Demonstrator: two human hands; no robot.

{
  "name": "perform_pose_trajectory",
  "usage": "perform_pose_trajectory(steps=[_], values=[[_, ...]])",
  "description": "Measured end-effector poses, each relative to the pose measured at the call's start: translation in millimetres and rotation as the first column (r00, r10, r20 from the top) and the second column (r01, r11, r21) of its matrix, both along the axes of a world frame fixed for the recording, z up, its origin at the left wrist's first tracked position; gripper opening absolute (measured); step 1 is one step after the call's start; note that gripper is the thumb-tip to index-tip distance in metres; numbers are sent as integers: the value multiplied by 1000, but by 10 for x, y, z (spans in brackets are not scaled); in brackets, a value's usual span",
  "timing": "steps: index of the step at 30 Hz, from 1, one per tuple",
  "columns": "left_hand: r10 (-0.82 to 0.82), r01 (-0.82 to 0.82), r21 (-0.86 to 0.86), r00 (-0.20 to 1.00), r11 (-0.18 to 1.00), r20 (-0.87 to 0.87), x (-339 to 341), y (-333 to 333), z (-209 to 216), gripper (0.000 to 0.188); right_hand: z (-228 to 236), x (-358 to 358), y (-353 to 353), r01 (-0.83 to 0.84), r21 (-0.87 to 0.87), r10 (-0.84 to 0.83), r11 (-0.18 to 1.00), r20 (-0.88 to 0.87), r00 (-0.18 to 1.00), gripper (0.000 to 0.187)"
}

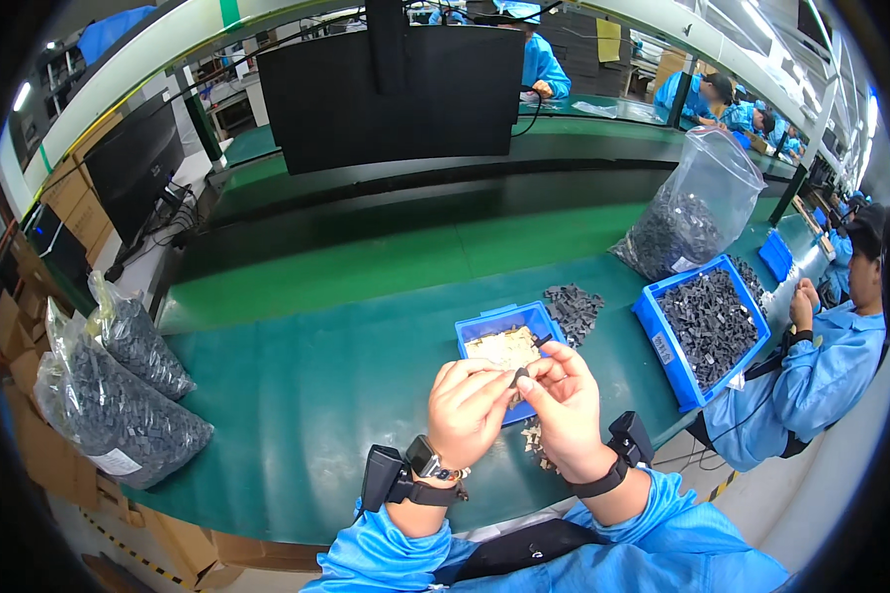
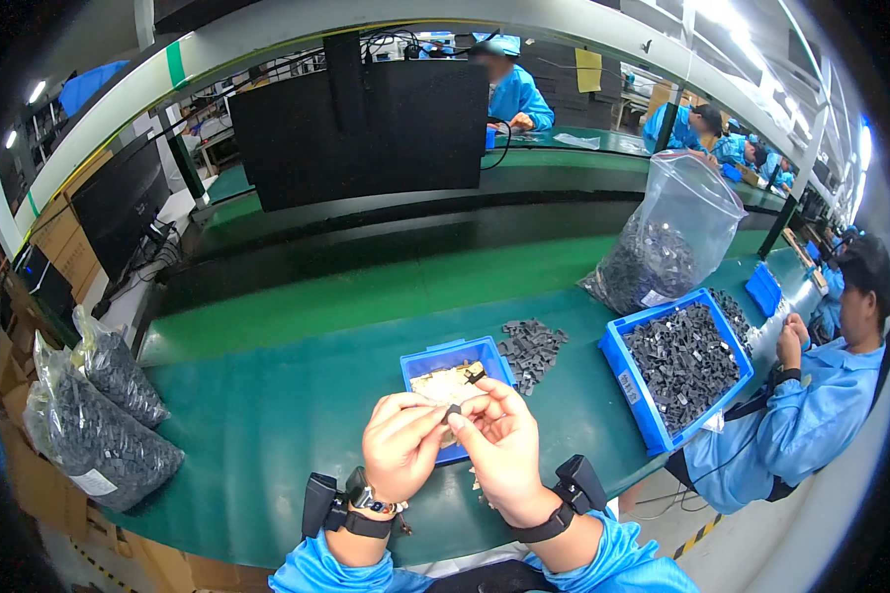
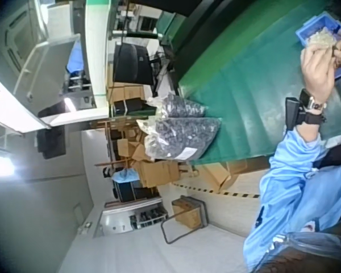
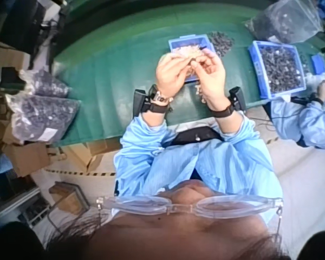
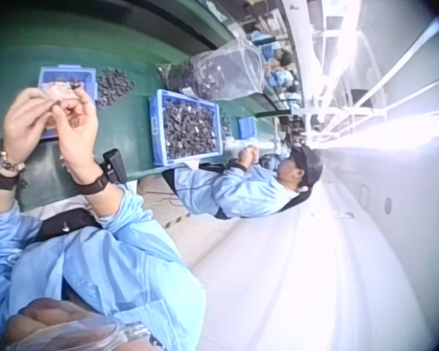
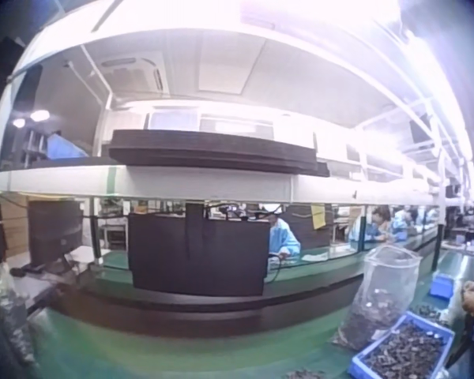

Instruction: Sorting small black and beige plastic or rubber components from a pile into containers on a factory workbench.

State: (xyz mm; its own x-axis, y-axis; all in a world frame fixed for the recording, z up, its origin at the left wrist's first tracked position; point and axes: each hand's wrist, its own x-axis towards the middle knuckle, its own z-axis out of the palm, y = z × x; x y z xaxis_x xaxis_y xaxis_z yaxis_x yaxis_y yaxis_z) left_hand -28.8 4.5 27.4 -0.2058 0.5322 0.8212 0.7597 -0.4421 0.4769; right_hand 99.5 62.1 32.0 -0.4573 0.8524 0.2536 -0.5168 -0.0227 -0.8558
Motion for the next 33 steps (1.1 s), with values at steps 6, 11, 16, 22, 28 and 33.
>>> perform_pose_trajectory(steps=[6,11,16,22,28,33], values=[[40,-40,60,999,997,-8,-37,32,-40,21,83,79,75,43,8,-43,999,149,988,33],[80,-79,4,994,997,-69,-57,3,-23,27,97,160,207,-73,70,55,995,227,972,7],[54,-61,-63,992,996,-113,-39,33,-48,25,32,180,246,-73,85,42,994,319,947,3],[42,-56,-97,990,994,-136,-47,38,-66,23,41,162,249,-3,245,-115,970,464,878,7],[36,-50,-115,992,992,-119,-38,32,-54,21,46,150,252,5,225,-115,974,477,871,7],[24,-36,-125,995,991,-95,-33,33,-48,23,56,173,269,-6,223,-110,975,506,856,7]])
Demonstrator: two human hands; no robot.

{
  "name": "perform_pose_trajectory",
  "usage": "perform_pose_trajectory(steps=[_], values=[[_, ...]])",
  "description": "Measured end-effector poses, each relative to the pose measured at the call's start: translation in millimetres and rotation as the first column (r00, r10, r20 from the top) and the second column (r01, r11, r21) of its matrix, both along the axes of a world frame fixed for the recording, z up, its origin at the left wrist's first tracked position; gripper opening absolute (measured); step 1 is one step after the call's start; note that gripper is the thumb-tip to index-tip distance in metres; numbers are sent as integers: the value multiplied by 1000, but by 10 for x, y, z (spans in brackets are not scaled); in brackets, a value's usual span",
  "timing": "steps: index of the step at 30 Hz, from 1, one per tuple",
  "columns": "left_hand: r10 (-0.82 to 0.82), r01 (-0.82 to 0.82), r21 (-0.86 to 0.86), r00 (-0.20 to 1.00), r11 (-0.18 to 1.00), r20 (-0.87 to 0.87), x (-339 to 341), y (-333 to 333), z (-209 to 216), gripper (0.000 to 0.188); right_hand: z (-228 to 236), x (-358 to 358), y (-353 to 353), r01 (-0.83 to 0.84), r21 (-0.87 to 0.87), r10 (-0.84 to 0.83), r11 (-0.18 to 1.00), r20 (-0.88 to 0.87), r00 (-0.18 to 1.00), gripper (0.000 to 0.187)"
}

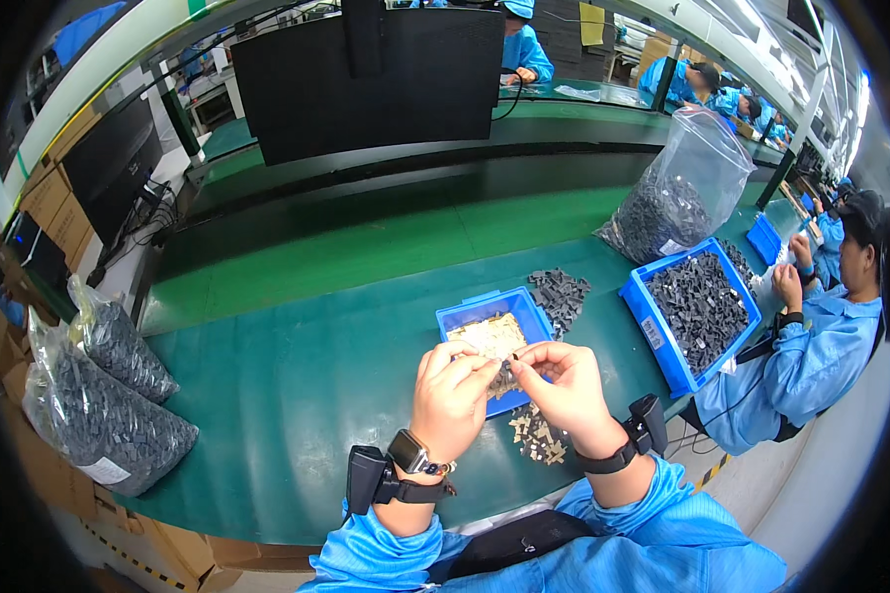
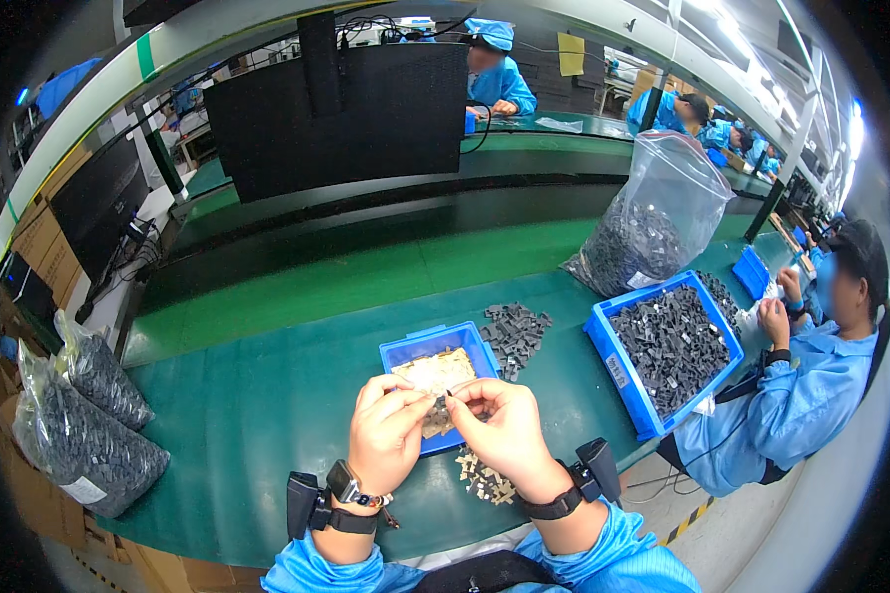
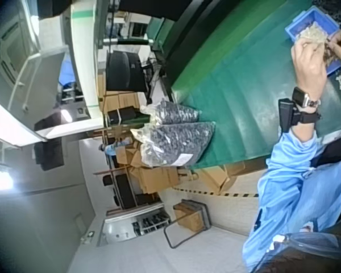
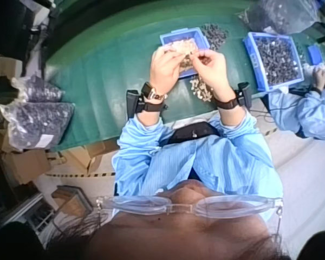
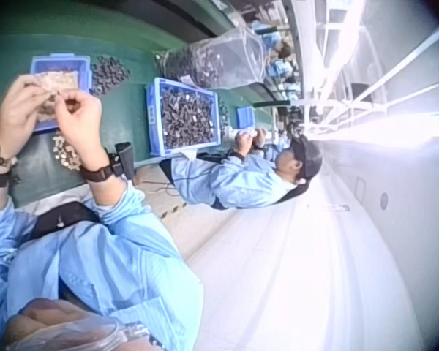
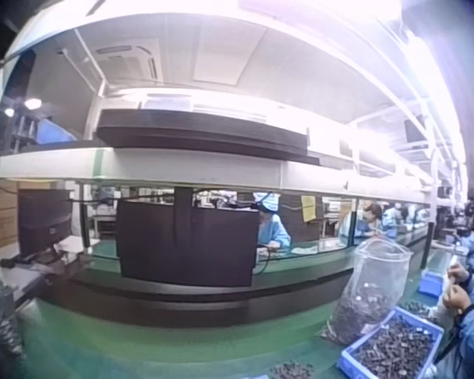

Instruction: Sorting small black and beige plastic or rubber components from a pile into containers on a factory workbench.

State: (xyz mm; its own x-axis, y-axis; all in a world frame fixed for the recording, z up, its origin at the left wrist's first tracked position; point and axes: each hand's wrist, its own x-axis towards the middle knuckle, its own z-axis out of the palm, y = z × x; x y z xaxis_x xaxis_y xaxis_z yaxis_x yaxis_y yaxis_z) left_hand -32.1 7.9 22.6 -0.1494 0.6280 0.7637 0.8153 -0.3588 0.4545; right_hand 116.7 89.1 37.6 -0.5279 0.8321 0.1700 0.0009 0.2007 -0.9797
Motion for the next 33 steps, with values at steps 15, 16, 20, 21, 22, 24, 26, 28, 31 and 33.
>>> perform_pose_trajectory(steps=[15,16,20,21,22,24,26,28,31,33], values=[[-25,25,9,1000,1000,5,1,7,-1,21,45,31,-2,0,56,-3,998,62,998,7],[-27,27,9,1000,1000,4,0,13,-7,21,43,42,4,2,56,-5,998,61,998,7],[-93,88,85,994,993,57,-15,-6,9,20,20,88,52,-177,-317,117,932,-199,973,4],[-124,114,118,990,986,73,-18,-13,17,21,16,93,65,-292,-428,147,855,-339,929,6],[-122,114,118,990,986,70,-14,-27,23,21,27,90,62,-294,-427,149,855,-342,928,6],[-158,136,145,976,980,151,-3,-52,20,22,45,77,52,-656,-656,118,373,-667,735,9],[-171,141,164,968,976,186,-3,-34,-6,23,-60,46,-11,-657,-593,119,465,-694,710,9],[-178,139,181,959,974,220,-15,-38,-6,23,-70,29,-71,-513,-461,167,724,-604,779,13],[-166,128,185,964,974,207,-35,-37,15,21,-18,30,-16,-322,54,322,945,-312,894,17],[-133,108,170,981,980,144,-28,-35,30,20,95,94,14,-250,371,273,895,-10,962,17]])
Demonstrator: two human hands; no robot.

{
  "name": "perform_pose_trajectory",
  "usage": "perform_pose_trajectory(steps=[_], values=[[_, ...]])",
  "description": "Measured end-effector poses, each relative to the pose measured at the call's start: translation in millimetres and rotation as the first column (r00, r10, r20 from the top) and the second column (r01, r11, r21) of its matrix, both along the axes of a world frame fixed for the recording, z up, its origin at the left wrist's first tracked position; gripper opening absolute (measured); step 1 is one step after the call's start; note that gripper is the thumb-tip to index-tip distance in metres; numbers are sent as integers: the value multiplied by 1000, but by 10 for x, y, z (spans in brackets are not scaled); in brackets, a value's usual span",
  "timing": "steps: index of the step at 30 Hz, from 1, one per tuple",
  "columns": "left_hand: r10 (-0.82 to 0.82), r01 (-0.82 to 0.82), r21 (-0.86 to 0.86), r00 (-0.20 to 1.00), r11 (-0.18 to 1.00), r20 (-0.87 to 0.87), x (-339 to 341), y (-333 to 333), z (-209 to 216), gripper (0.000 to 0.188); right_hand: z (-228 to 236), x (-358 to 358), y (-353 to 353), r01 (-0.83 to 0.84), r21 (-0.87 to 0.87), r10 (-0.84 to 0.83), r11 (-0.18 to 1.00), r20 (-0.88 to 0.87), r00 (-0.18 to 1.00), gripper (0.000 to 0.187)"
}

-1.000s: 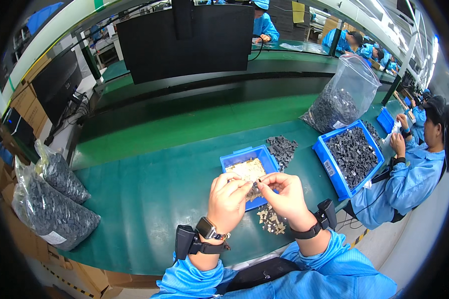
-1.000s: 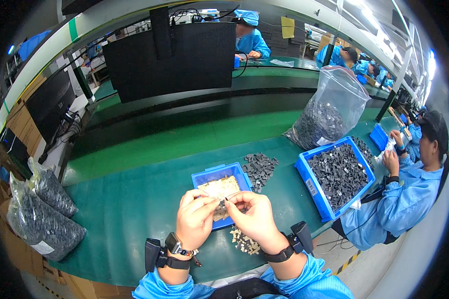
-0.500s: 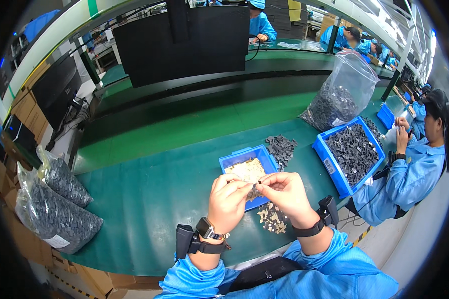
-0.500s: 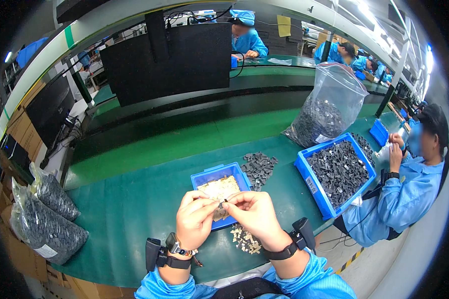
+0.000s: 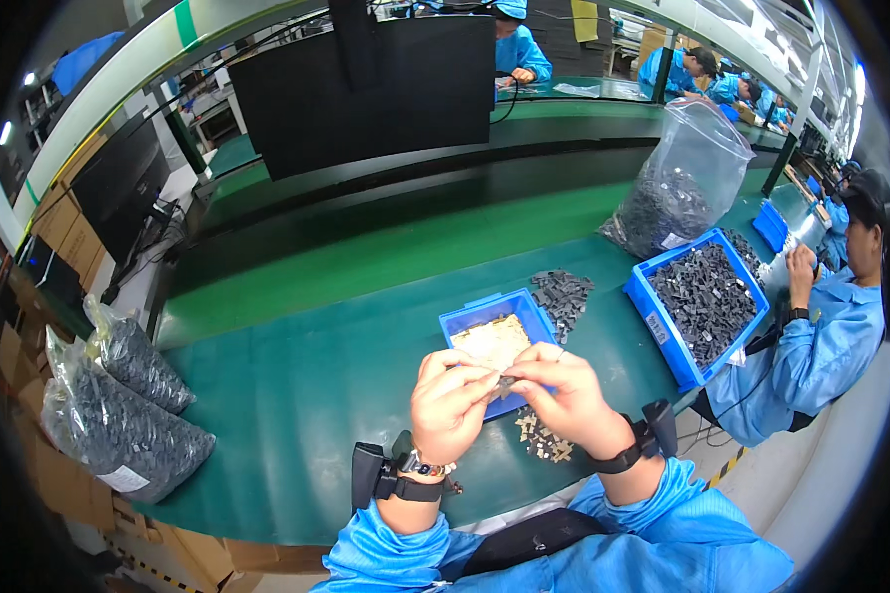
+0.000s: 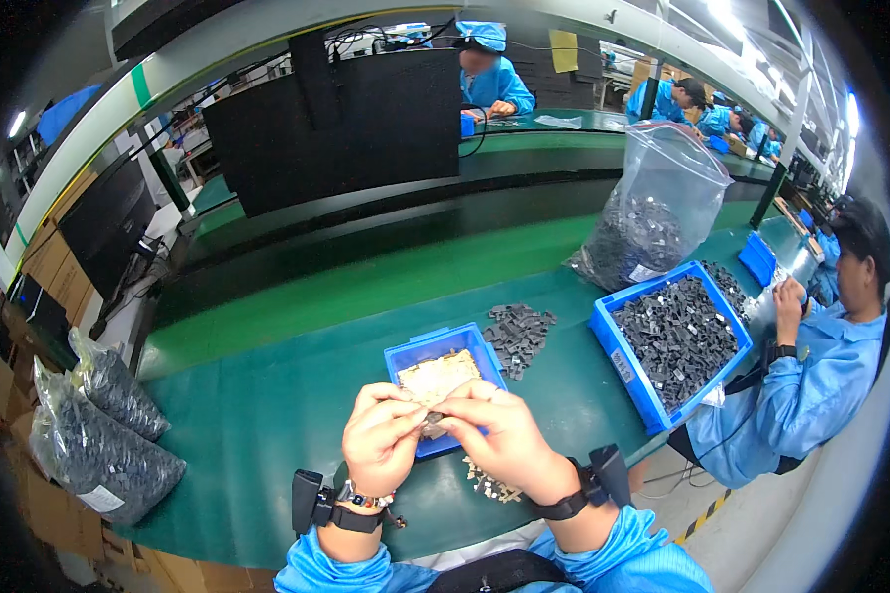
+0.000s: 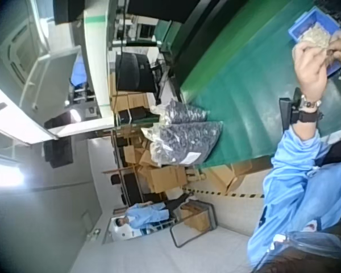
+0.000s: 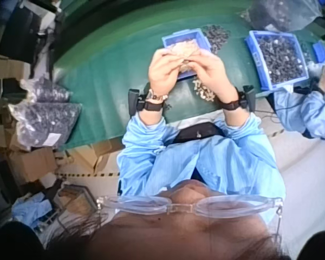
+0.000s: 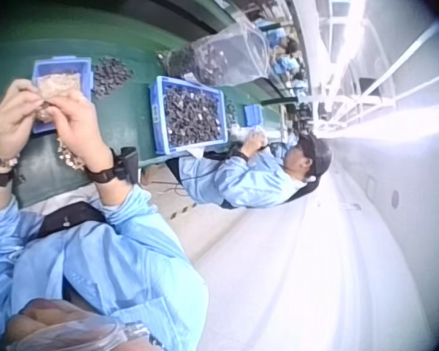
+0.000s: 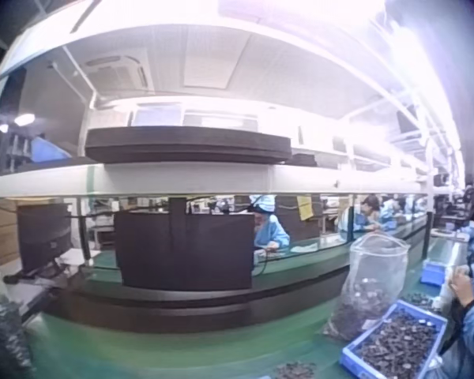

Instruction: Sorting small black and beige plastic or rubber components from a pile into containers on a factory workbench.

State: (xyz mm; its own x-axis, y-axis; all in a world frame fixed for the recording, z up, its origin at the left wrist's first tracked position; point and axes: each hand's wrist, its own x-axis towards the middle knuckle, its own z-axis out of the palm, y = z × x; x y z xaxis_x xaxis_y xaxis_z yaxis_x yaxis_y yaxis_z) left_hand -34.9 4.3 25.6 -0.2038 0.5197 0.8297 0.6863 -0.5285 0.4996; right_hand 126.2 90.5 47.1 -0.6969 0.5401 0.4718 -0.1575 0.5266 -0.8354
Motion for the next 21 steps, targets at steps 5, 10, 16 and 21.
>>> perform_pose_trajectory(steps=[5,10,16,21], values=[[3,-3,-3,999,1000,-36,77,6,27,20,4,-22,-98,98,362,-127,927,56,990,17],[84,-87,-46,994,995,-72,40,-68,-9,25,-56,38,-138,90,136,-77,987,-97,992,11],[116,-113,-44,990,993,78,-55,-42,-59,20,294,1002,545,652,568,-714,502,-154,683,17],[32,-33,33,999,999,22,3,34,-22,8,186,1426,747,721,679,-947,140,-121,298,65]])
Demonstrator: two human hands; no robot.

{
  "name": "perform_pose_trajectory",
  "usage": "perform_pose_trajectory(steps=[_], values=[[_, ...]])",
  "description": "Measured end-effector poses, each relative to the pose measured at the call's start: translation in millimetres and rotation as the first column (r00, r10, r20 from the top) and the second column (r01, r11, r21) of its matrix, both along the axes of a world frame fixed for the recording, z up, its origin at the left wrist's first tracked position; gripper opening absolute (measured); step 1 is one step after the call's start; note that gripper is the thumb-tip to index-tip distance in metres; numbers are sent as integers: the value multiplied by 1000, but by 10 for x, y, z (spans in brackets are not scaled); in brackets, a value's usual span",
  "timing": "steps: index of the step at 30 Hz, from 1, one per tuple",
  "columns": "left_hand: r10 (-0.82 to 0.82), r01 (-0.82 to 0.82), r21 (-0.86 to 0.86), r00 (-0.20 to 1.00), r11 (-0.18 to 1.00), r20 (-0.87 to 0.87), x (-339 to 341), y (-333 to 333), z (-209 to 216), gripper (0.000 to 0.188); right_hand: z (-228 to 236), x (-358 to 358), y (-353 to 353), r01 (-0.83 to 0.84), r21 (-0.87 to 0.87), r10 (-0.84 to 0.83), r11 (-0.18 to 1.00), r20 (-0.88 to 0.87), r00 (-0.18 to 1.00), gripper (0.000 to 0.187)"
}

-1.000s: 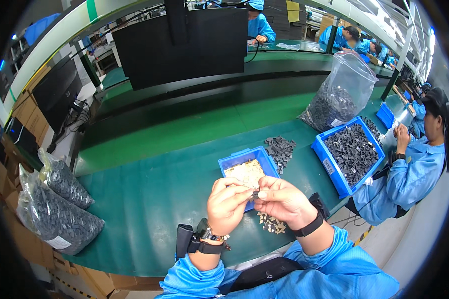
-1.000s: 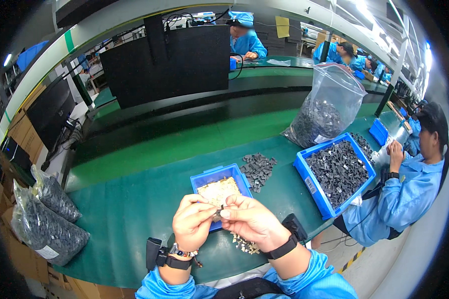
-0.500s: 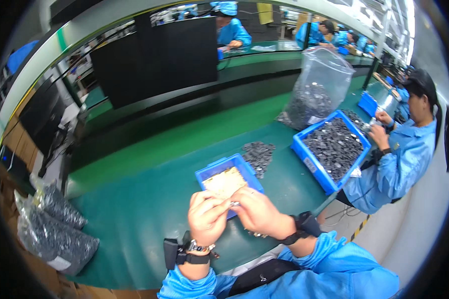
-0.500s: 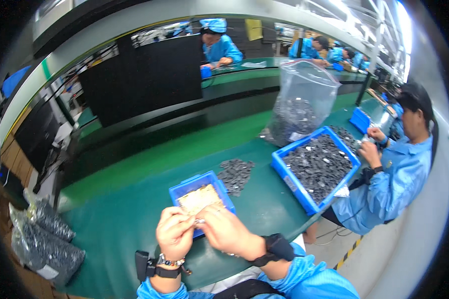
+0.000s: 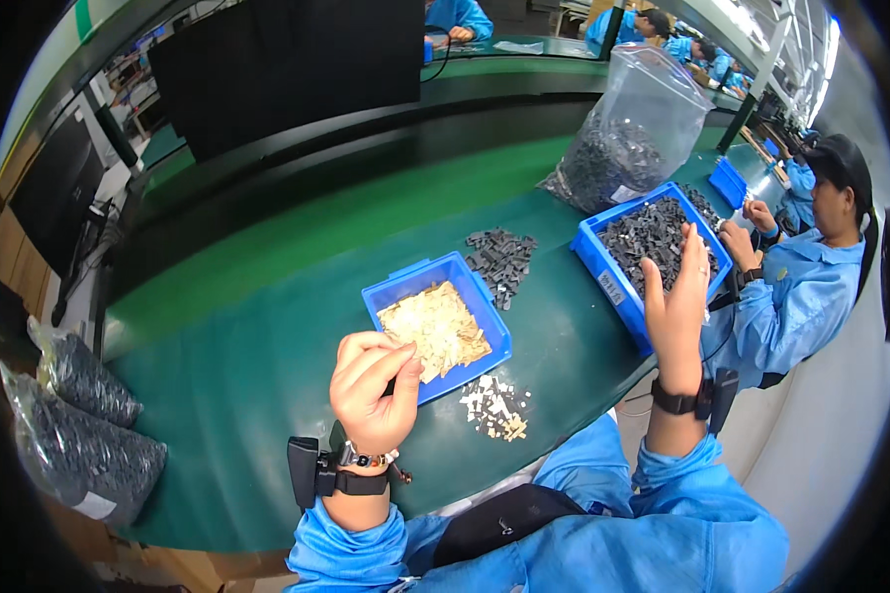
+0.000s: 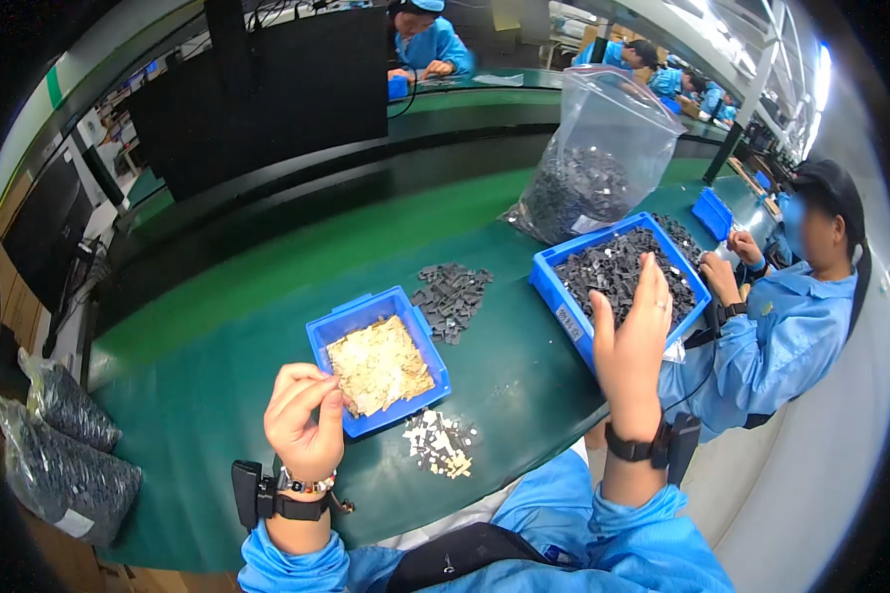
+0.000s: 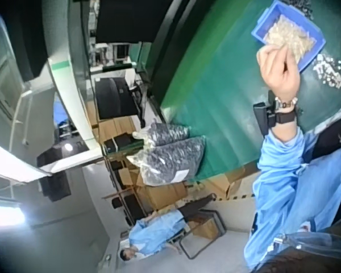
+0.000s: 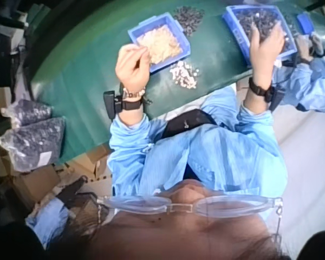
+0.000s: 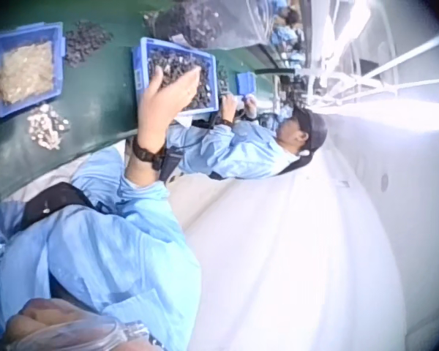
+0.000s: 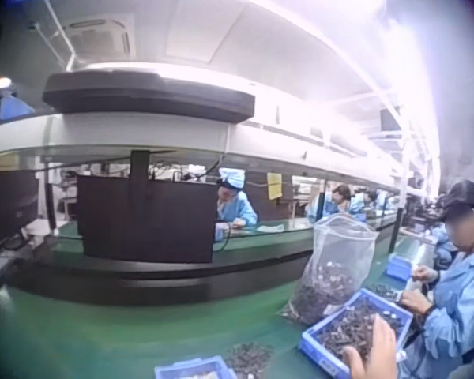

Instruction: Sorting small black and beige plastic or rubber components from a pile into containers on a factory workbench.

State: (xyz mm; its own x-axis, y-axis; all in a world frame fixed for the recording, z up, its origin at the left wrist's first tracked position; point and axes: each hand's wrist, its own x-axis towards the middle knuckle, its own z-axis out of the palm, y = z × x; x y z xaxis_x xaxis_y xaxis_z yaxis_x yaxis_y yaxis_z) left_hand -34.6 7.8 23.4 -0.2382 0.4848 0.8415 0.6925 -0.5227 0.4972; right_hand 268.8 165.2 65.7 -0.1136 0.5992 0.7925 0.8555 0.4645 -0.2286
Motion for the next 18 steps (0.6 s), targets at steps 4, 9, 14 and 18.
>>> perform_pose_trajectory(steps=[4,9,14,18], values=[[63,-63,0,991,998,122,-47,-19,-50,8,-166,-456,-558,-590,-373,641,717,18,767,26],[76,-74,-23,986,997,150,-43,-30,-62,7,-372,-662,-876,-531,-676,741,511,35,670,21],[69,-65,-38,991,997,113,15,-31,-61,5,-445,-671,-844,-530,-704,713,473,-48,699,15],[62,-56,-55,991,997,120,14,-14,-48,5,-473,-668,-764,-566,-687,714,456,-97,693,9]])
